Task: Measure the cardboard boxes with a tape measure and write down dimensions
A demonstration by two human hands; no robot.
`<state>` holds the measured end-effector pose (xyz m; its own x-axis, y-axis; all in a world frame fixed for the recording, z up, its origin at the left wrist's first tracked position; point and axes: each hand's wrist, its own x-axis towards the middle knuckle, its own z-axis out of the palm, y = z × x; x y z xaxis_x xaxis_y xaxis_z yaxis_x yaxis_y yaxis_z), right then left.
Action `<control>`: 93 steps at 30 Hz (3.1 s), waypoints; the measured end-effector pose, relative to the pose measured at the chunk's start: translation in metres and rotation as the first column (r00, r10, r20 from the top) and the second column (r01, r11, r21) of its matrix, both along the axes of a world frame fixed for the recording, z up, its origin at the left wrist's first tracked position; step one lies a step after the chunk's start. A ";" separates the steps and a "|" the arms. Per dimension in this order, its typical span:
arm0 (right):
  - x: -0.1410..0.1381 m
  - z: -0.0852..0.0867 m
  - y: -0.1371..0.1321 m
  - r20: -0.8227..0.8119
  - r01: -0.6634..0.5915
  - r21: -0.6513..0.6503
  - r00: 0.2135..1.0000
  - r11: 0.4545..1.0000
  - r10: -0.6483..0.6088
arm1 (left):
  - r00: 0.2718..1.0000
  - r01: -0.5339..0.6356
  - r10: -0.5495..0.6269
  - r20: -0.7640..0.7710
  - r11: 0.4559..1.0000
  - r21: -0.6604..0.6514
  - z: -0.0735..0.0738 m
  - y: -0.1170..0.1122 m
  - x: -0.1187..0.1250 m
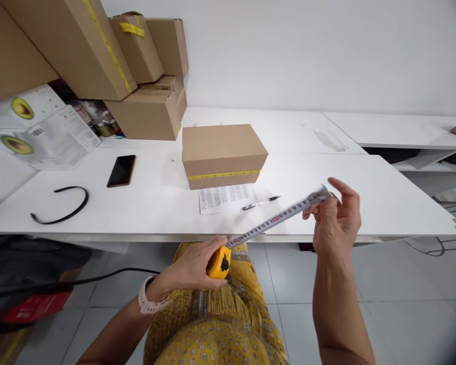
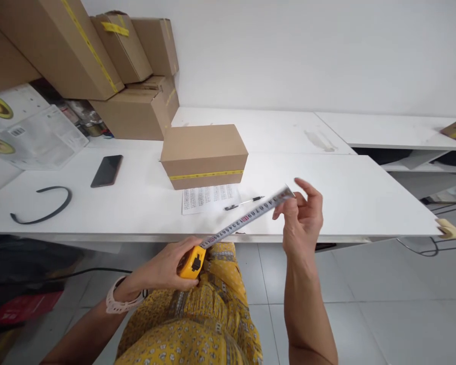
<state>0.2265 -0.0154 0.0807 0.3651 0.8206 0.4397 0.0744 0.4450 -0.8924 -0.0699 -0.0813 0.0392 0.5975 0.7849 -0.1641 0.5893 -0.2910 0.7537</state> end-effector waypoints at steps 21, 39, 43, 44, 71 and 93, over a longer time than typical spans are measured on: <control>-0.033 -0.099 0.032 0.559 -0.023 -0.097 0.826 0.995 0.074 | 0.702 -0.591 0.368 0.610 0.779 0.211 0.036 0.063 -0.009; 0.027 -0.084 0.075 0.999 0.066 -0.042 0.021 0.997 0.041 | 0.838 -0.524 0.256 0.482 0.621 0.582 0.068 0.194 -0.021; 0.015 -0.093 0.055 0.785 0.267 0.093 0.573 0.959 -0.236 | 0.878 -0.474 0.293 0.378 0.634 0.611 0.001 0.110 -0.001; 0.005 -0.093 0.050 0.664 0.292 0.041 0.706 0.956 -0.244 | 0.904 -0.427 0.292 0.313 0.674 0.602 -0.019 0.094 0.004; -0.113 -0.107 0.077 0.181 -0.301 -0.448 0.892 0.842 0.415 | 0.884 -0.089 0.359 -0.299 0.758 0.646 -0.089 0.053 0.053; -0.112 -0.115 0.080 0.272 -0.304 -0.446 0.850 0.842 0.452 | 0.876 -0.054 0.388 -0.288 0.672 0.739 -0.090 0.054 0.050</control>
